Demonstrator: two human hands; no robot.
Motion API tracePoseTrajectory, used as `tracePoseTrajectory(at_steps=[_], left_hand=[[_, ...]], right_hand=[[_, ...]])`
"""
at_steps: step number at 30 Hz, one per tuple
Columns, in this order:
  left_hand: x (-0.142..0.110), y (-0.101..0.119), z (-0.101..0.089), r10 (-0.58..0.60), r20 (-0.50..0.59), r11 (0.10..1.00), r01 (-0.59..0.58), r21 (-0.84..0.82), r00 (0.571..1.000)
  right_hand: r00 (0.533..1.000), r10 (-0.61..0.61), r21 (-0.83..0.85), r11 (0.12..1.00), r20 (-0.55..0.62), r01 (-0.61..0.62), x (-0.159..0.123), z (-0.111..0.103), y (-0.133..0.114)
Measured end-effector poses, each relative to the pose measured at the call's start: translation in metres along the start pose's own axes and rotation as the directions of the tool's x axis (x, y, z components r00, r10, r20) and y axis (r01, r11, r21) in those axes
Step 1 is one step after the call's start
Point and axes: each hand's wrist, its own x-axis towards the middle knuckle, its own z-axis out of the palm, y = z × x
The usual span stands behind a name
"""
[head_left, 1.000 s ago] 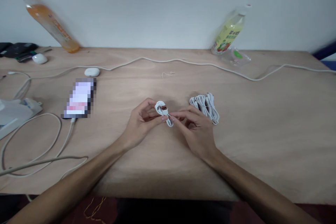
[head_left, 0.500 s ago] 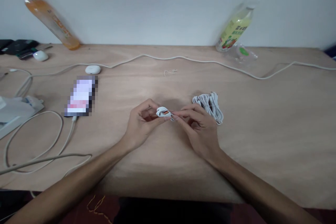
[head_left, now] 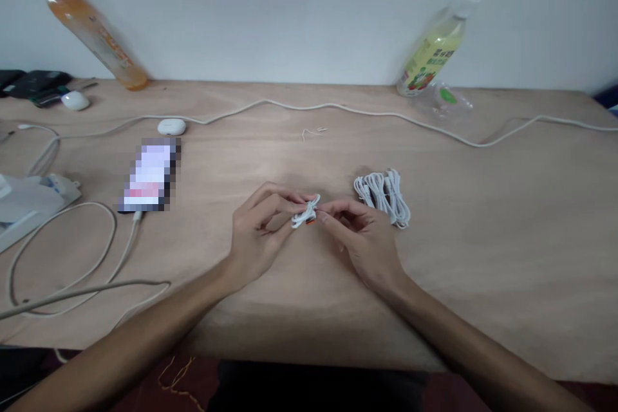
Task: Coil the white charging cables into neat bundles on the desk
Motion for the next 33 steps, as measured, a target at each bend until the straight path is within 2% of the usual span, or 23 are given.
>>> tracePoseTrajectory(at_steps=[4,9,12,17,20,23,25,28,33], left_hand=[[-0.001,0.0,-0.002,0.119,0.046,0.986,-0.124,0.108,0.992],[-0.003,0.0,-0.004,0.208,0.08,0.956,-0.22,0.192,0.975],[-0.004,0.0,-0.004,0.219,0.098,0.949,-0.235,0.209,0.971],[-0.004,0.0,-0.003,0.195,0.079,0.961,-0.206,0.183,0.978],[-0.003,0.003,0.0,0.115,0.037,0.985,-0.118,0.123,0.993],[-0.002,0.006,0.004,-0.054,-0.02,0.998,0.055,0.035,0.998],[-0.001,0.008,0.007,-0.195,-0.034,0.978,0.192,-0.078,0.98],[0.002,0.008,0.007,-0.369,0.016,0.904,0.363,-0.226,0.929],[0.007,0.005,0.003,-0.454,0.093,0.843,0.461,-0.279,0.886]], right_hand=[[1.0,0.018,0.042,0.999,-0.004,-0.018,0.0,0.002,-0.001],[0.995,0.1,0.061,0.993,-0.003,-0.1,0.0,0.002,-0.001],[0.995,0.104,0.053,0.993,0.006,-0.104,0.0,0.002,0.0],[1.0,-0.001,0.033,0.999,0.014,0.001,0.001,0.002,0.001],[0.999,-0.037,0.034,0.999,0.001,0.037,0.001,0.002,0.0],[0.998,-0.057,0.031,0.998,-0.028,0.058,0.0,0.003,-0.001],[0.995,-0.086,0.011,0.996,-0.042,0.087,0.0,0.003,0.0],[0.987,-0.154,-0.06,0.987,-0.051,0.151,-0.001,0.003,0.001],[0.971,-0.238,-0.131,0.963,-0.023,0.234,-0.002,0.002,-0.003]])
